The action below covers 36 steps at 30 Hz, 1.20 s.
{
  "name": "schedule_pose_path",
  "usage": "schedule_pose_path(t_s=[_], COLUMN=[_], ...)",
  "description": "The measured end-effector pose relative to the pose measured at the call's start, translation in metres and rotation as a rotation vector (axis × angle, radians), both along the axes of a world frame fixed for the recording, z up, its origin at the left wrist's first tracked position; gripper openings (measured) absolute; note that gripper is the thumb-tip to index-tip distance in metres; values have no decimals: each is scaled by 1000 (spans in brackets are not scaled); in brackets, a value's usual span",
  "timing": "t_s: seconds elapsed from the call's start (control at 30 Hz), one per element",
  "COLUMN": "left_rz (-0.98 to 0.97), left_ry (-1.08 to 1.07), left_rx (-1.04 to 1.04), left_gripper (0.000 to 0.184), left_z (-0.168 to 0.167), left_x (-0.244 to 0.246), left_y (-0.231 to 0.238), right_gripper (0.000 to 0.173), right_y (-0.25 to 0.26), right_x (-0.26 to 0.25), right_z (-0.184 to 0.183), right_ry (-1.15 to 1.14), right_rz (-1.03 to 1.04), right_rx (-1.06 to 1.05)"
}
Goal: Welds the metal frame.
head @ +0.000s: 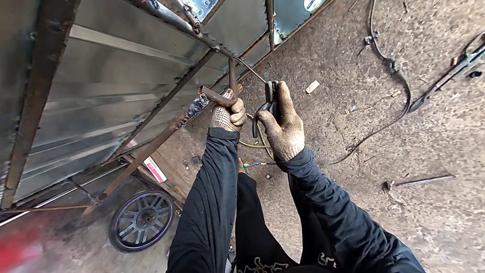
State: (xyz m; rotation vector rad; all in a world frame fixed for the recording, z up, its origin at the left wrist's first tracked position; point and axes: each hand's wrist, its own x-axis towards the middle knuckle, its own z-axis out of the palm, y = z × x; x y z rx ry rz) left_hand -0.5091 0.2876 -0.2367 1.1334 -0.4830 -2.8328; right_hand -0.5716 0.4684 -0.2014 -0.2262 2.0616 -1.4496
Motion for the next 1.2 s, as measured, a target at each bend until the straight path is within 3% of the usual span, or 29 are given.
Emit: schedule_pose_path(t_s=[0.53,0.8,1.2], left_rz=[-18,-72,-25], left_ry=[30,182,62], left_rx=[-8,-28,-81], left_gripper=[44,35,40], left_z=[0,-15,1], left_x=[0,9,6], left_y=[-3,-9,-2], right_gripper=[79,73,73], right_y=[-6,-15,-18], right_x=[-1,-3,-7], right_z=[-5,-11,1], right_ry=[3,-71,-47], right_rz=[-13,-71,0], right_rx=[6,-27,25])
